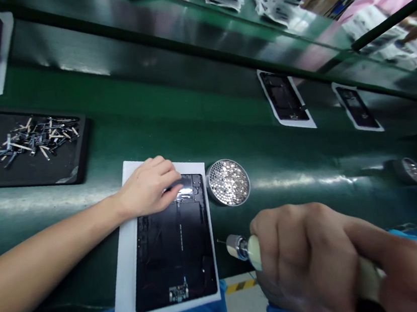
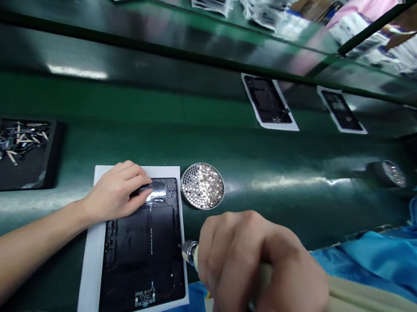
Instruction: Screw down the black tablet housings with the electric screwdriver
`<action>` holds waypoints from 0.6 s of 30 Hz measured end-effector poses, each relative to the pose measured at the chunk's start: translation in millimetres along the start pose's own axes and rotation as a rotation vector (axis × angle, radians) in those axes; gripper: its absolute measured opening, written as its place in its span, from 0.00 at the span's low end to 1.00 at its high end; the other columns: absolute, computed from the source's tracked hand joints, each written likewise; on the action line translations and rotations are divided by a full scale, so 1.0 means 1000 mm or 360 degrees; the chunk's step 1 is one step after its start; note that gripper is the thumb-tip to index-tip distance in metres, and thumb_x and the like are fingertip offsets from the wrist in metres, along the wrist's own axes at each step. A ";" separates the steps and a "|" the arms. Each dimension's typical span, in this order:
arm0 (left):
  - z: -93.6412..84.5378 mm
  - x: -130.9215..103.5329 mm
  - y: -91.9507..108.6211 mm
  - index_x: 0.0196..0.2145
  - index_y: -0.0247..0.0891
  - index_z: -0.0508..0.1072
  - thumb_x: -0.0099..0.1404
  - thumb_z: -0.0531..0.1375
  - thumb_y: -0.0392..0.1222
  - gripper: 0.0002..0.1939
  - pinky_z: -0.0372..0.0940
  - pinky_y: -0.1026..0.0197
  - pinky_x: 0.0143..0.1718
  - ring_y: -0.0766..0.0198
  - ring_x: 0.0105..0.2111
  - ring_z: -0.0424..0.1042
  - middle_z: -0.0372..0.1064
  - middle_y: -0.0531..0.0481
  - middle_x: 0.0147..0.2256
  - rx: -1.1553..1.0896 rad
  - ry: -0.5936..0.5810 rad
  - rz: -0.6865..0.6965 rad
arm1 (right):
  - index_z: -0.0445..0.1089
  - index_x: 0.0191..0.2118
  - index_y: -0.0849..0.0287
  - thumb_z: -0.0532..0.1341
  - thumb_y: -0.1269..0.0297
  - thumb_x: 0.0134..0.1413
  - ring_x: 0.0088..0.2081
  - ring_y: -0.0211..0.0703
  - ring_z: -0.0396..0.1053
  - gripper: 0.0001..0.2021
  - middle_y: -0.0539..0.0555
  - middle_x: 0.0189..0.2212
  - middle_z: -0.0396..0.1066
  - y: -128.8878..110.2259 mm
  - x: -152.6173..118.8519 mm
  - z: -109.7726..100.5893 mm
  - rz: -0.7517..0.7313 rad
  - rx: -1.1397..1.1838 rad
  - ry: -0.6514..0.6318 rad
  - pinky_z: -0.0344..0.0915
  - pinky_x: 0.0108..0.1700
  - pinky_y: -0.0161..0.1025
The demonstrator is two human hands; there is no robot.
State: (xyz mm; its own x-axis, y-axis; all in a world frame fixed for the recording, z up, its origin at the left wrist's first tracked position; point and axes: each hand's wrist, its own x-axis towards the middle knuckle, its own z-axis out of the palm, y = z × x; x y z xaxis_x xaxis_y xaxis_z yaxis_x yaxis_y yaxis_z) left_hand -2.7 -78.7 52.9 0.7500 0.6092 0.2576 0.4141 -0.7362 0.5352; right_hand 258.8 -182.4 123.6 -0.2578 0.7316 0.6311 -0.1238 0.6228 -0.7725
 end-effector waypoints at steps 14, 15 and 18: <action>0.027 -0.017 0.054 0.40 0.36 0.79 0.73 0.60 0.45 0.11 0.66 0.58 0.40 0.61 0.34 0.74 0.77 0.47 0.33 -0.0709 -0.0054 0.0172 | 0.71 0.55 0.55 0.61 0.49 0.63 0.19 0.36 0.71 0.21 0.51 0.33 0.75 0.012 0.027 0.037 -0.0019 0.0415 0.0141 0.75 0.26 0.39; 0.028 -0.016 0.055 0.38 0.36 0.79 0.74 0.59 0.43 0.11 0.66 0.58 0.40 0.62 0.34 0.74 0.77 0.47 0.33 -0.0699 -0.0043 0.0195 | 0.71 0.55 0.55 0.61 0.49 0.63 0.19 0.36 0.70 0.21 0.50 0.32 0.75 0.012 0.027 0.039 -0.0005 0.0424 0.0153 0.74 0.25 0.38; 0.032 -0.015 0.054 0.37 0.37 0.80 0.74 0.59 0.43 0.11 0.66 0.60 0.41 0.63 0.35 0.74 0.79 0.47 0.34 -0.0596 -0.0063 0.0262 | 0.73 0.54 0.52 0.61 0.46 0.64 0.18 0.38 0.68 0.21 0.51 0.29 0.74 0.012 0.020 0.041 0.0064 0.0417 0.0207 0.68 0.18 0.37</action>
State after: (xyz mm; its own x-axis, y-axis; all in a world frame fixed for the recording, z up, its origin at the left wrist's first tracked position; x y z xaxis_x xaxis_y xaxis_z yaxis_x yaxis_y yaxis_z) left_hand 25.5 -137.2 52.1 0.8128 0.4750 0.3372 0.0761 -0.6605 0.7470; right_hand 213.2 -171.7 124.7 -0.1447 0.7942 0.5901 -0.3634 0.5121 -0.7783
